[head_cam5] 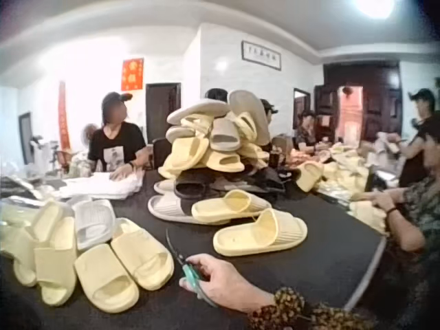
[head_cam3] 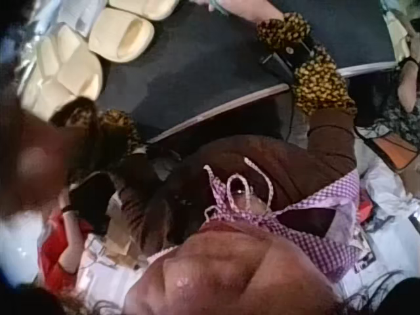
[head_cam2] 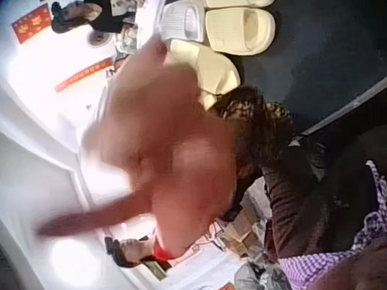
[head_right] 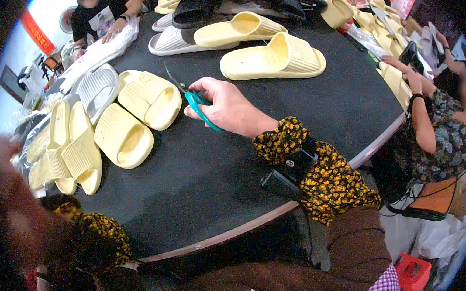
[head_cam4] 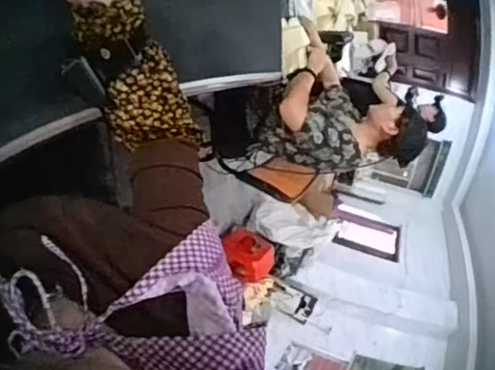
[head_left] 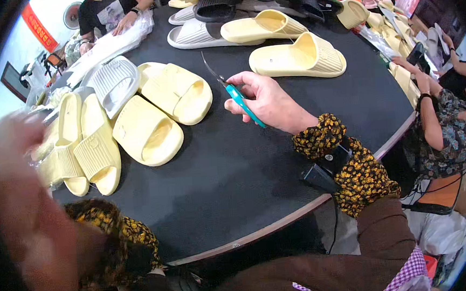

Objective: Trimming excess material or loose threads from foam sandals using a pair of snips.

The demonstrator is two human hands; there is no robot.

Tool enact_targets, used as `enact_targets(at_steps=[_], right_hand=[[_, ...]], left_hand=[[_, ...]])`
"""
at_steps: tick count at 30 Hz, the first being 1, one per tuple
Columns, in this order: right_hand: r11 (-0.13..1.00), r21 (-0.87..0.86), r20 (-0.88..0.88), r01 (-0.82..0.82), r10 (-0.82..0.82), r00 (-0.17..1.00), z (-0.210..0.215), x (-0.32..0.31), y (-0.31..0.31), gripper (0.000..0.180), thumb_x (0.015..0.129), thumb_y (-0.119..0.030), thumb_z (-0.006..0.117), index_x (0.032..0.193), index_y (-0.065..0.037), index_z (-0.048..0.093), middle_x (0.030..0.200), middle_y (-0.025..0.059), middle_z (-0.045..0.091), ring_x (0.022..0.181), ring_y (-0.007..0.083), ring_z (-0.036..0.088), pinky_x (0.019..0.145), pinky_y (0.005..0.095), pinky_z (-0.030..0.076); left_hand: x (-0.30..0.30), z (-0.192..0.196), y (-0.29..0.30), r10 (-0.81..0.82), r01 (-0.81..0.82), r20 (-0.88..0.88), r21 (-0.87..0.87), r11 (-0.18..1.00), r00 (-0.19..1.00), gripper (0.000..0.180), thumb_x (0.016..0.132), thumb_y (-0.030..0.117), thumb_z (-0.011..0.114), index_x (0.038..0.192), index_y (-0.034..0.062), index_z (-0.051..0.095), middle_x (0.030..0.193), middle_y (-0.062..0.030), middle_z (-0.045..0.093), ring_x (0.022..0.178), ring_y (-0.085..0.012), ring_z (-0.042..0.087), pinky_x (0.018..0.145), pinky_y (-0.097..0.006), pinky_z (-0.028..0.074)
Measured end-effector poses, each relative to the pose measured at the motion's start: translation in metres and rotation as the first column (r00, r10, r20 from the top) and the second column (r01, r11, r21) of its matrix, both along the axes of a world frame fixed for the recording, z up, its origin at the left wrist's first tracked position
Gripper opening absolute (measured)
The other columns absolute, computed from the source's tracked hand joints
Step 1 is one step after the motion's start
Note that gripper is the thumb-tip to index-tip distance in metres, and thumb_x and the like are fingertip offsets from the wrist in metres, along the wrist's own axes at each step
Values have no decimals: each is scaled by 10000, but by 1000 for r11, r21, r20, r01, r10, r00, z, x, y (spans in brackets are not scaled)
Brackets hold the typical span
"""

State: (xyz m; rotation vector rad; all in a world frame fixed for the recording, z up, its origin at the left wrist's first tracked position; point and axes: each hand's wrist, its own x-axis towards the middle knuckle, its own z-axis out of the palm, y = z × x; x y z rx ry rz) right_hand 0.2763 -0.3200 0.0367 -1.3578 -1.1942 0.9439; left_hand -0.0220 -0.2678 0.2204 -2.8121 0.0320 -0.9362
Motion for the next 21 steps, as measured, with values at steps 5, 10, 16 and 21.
enact_targets(at_steps=[5,10,16,21], right_hand=[[1000,-15,0,26,-26,1000,-5,7,-7,385,822,-162,656,1133,1,499,772,-2,566,579,35,497,521,182,429],[999,-40,-9,14,-15,1000,2,-1,-6,402,807,-165,665,1136,-1,502,792,3,581,571,37,500,515,181,426],[999,10,-12,50,-49,999,-8,3,0,430,779,-182,705,1098,39,519,765,48,611,562,70,542,485,222,449],[997,-69,15,19,-18,1000,1,1,-4,429,812,-171,658,1160,11,484,812,11,580,594,44,510,527,189,437]], left_hand=[[88,-86,27,190,-21,127,-778,627,973,202,834,50,595,1029,8,630,793,-27,612,723,-75,561,645,-219,442],[81,-148,57,364,-515,-366,-542,664,856,216,822,132,598,983,-12,606,855,-123,635,742,-194,601,691,-298,472],[75,-164,55,357,-521,-407,-425,740,840,234,808,146,574,1005,18,577,947,-156,619,910,-341,581,790,-396,456],[71,-171,57,353,-487,-380,-354,798,855,270,796,114,557,1046,13,572,945,-169,611,911,-342,575,793,-401,448]])
